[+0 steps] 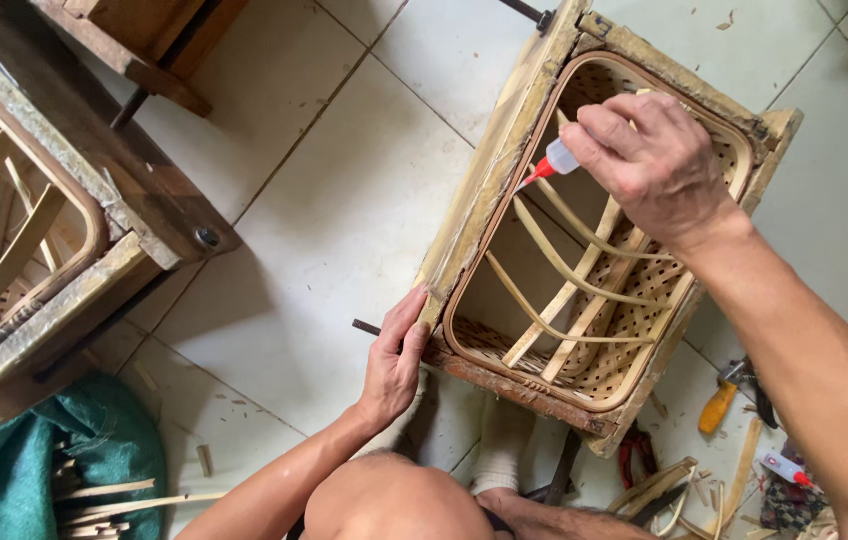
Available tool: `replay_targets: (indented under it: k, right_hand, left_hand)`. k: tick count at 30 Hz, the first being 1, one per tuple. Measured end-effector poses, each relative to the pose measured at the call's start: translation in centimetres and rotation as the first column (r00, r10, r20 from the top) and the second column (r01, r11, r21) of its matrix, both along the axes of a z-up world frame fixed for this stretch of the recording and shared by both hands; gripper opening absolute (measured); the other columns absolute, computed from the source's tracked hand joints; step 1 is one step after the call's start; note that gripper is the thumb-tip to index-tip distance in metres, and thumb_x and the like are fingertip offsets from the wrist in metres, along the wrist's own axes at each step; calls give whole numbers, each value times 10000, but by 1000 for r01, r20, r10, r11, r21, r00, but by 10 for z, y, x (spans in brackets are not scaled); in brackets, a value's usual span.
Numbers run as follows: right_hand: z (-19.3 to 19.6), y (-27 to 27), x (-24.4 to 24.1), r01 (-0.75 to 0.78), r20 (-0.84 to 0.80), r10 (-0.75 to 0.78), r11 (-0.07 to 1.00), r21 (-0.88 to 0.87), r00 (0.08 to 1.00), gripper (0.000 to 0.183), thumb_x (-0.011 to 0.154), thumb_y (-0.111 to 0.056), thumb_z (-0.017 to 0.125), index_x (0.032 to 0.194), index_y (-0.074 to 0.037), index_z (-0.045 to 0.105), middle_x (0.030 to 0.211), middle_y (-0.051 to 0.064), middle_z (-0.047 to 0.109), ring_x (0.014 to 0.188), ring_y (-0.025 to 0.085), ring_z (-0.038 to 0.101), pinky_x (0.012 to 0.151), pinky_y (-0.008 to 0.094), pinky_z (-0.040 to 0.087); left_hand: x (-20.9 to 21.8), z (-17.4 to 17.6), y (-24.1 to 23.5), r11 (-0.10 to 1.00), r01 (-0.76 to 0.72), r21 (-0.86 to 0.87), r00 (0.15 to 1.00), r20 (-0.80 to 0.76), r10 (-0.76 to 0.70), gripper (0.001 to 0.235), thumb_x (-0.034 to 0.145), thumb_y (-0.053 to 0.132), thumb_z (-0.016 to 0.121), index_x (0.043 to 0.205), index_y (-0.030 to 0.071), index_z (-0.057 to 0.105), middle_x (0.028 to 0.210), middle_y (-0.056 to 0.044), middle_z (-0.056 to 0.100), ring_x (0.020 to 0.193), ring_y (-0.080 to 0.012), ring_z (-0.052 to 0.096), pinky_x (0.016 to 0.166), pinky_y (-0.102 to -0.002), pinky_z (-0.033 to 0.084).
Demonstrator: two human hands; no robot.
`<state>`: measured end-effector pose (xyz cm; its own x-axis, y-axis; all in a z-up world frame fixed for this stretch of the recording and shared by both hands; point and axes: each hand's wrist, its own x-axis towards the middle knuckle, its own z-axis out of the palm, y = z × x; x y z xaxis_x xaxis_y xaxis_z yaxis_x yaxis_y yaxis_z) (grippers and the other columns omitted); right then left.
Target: The person assembles a rectangular woven basket by inserting curved bamboo strips into a wooden mold, tapping them with a hammer, and applying glue to the edges. The person also uses pliers to adjust the basket frame.
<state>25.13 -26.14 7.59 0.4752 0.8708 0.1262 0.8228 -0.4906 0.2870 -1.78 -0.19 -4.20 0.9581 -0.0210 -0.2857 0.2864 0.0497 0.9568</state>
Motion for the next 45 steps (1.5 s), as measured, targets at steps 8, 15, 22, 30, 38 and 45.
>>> replay_targets:
  k: [8,15,22,30,38,45]
  right_hand:
    - [11,-2,17,18,-42,-16,999,36,999,226,977,-102,742,1201,-121,763,1198,34,699,1151,229,658,1053,394,565]
    - [5,-6,23,21,-16,-21,1000,-6,1000,193,1011,-140,742,1203,-129,761,1208,25,705,1168,213,660,1078,379,561]
    - [-5,-14,36,23,17,-23,999,47,1000,192,1011,-126,741,1200,-155,758,1248,23,727,1175,208,675,1064,354,579]
    - [-9,-19,56,46,34,-48,997,68,998,170,1027,-107,729,1191,-142,757,1213,21,721,1153,198,678,1052,343,581]
    - [-5,-24,77,65,39,-70,992,108,997,162,1027,-91,724,1177,-146,745,1236,14,704,1171,196,671,1056,339,583]
    - [-6,-31,88,101,29,-106,986,134,994,194,984,-80,732,1165,-148,738,1197,-4,690,1145,191,668,1032,338,592]
  left_hand:
    - [2,3,1,1000,8,-18,1000,23,-8,440,1080,108,465,1510,24,497,1590,-166,478,1489,-292,432,1237,-377,307]
    - [1,1,1,1000,19,-9,999,30,-18,445,1076,99,465,1514,28,491,1594,-159,474,1491,-291,431,1239,-379,309]
    - [0,0,0,1000,14,22,1000,17,-15,450,1061,81,488,1508,29,500,1601,-162,474,1502,-292,424,1238,-380,308]
    - [1,1,0,1000,11,-3,1000,-12,-11,448,1059,84,473,1502,31,499,1603,-159,465,1494,-281,426,1227,-380,319]
    - [0,-1,0,1000,10,10,1000,25,-10,447,1059,77,460,1499,19,507,1597,-161,482,1487,-287,434,1226,-386,315]
    - [2,0,-1,1000,5,-8,1000,-21,-5,443,1059,111,482,1492,18,502,1592,-152,481,1482,-274,436,1216,-389,328]
